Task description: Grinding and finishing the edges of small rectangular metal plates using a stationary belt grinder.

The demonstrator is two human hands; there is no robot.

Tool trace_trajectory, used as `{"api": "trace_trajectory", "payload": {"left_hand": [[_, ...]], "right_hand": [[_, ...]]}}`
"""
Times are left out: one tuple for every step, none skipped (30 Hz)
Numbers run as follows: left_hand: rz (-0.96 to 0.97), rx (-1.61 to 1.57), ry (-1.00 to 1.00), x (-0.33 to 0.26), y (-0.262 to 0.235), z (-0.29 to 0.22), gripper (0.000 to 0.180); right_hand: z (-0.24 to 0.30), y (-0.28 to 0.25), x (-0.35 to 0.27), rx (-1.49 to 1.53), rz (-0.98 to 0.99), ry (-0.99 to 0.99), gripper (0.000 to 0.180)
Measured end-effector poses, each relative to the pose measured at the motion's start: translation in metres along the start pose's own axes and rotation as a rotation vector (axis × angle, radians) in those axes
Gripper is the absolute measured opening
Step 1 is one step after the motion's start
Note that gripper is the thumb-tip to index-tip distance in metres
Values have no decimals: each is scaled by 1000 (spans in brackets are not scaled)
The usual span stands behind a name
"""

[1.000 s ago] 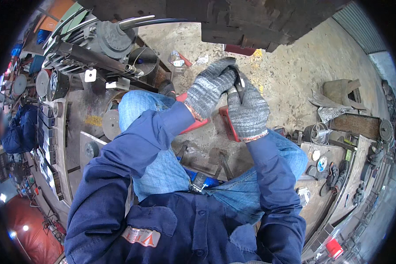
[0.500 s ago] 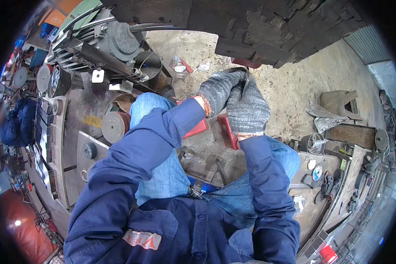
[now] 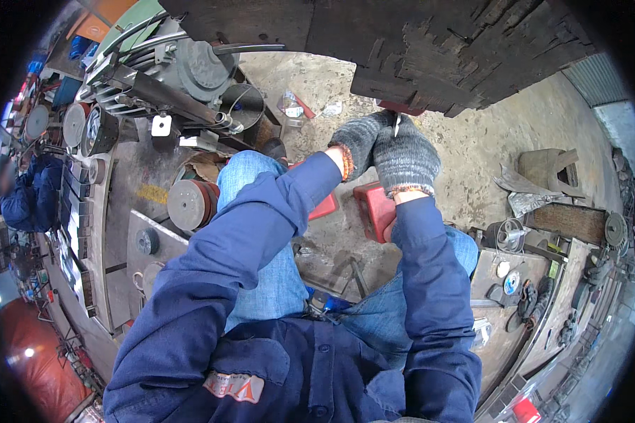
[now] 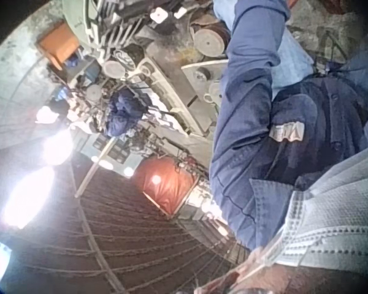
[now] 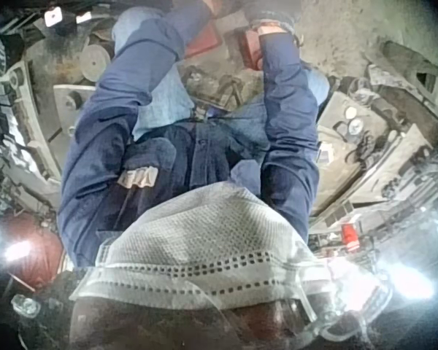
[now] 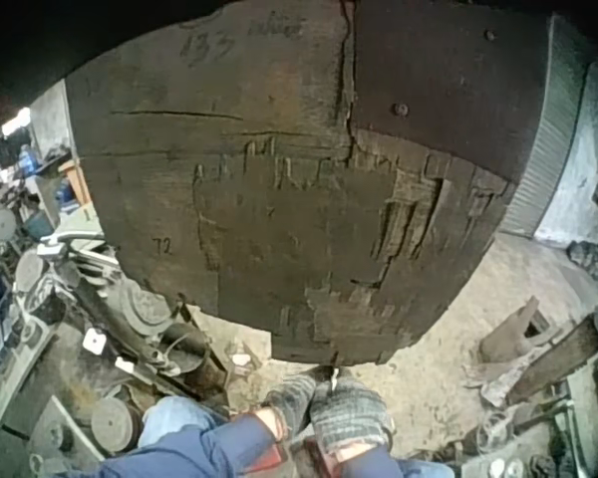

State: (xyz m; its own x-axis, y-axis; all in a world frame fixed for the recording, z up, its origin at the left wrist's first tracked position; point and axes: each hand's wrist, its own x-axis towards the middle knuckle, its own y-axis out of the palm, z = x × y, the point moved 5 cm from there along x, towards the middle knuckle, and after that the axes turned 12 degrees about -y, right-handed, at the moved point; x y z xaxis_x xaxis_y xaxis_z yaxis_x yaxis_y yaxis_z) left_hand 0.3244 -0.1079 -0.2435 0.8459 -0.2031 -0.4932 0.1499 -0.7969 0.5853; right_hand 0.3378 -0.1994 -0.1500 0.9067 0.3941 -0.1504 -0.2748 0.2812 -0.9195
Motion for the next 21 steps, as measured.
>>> {"api": "trace_trajectory", "payload": {"left_hand": [[22,-5,29,-2,-2,-1,36],[52,-11,55,-4,3,-5,38],[9,-131,-113,-3,4,-2,41],[10,-132,-112,-7,8,-4,41],[-129,26,-95,-14,6,-4,43],[-266,184,-78,-22,3,-6,45],[-188,316,25,-31,7,-13,44],[-193,313,25,-37,-2,-14,44],[-139,584,176,-44,-2,-21,43],[-81,854,328,-53,0,-25,41],[-46,751,201,-59,5,-26,37],[-47,749,200,-66,10,-30,37],[-102,677,98,-71,10,-30,37],[-157,606,-1,-73,8,-28,37],[-217,692,66,-72,7,-28,37],[-212,695,71,-69,7,-25,37],[-257,666,95,-68,1,-23,35],[-299,635,122,-66,-4,-20,34],[-329,724,224,-65,-7,-17,31],[-358,811,327,-64,-8,-14,29],[-309,849,319,-66,7,-12,30]], "right_hand": [[0,2,4,1,17,4,42],[-3,4,6,-2,30,15,42],[-5,4,6,4,-14,-25,42],[-12,2,5,3,-15,-26,42],[-18,3,0,81,53,-79,43],[-23,5,-6,160,121,-131,44],[-32,6,-11,210,101,-133,44],[-37,4,-17,210,106,-137,44],[-41,3,-24,391,114,-143,43],[-43,2,-29,571,122,-147,43],[-53,1,-33,616,65,-122,39],[-51,1,-38,616,67,-121,39],[-53,1,-44,716,52,39,38],[-56,2,-49,815,35,197,36],[-61,21,-48,1003,-125,186,39],[-69,37,-47,1002,-133,183,39],[-62,52,-46,1139,-132,189,39],[-50,55,-48,1272,-134,192,39],[-40,59,-53,1403,13,251,46],[-26,59,-57,1468,15,239,51],[-27,63,-57,1561,4,233,50]]}}
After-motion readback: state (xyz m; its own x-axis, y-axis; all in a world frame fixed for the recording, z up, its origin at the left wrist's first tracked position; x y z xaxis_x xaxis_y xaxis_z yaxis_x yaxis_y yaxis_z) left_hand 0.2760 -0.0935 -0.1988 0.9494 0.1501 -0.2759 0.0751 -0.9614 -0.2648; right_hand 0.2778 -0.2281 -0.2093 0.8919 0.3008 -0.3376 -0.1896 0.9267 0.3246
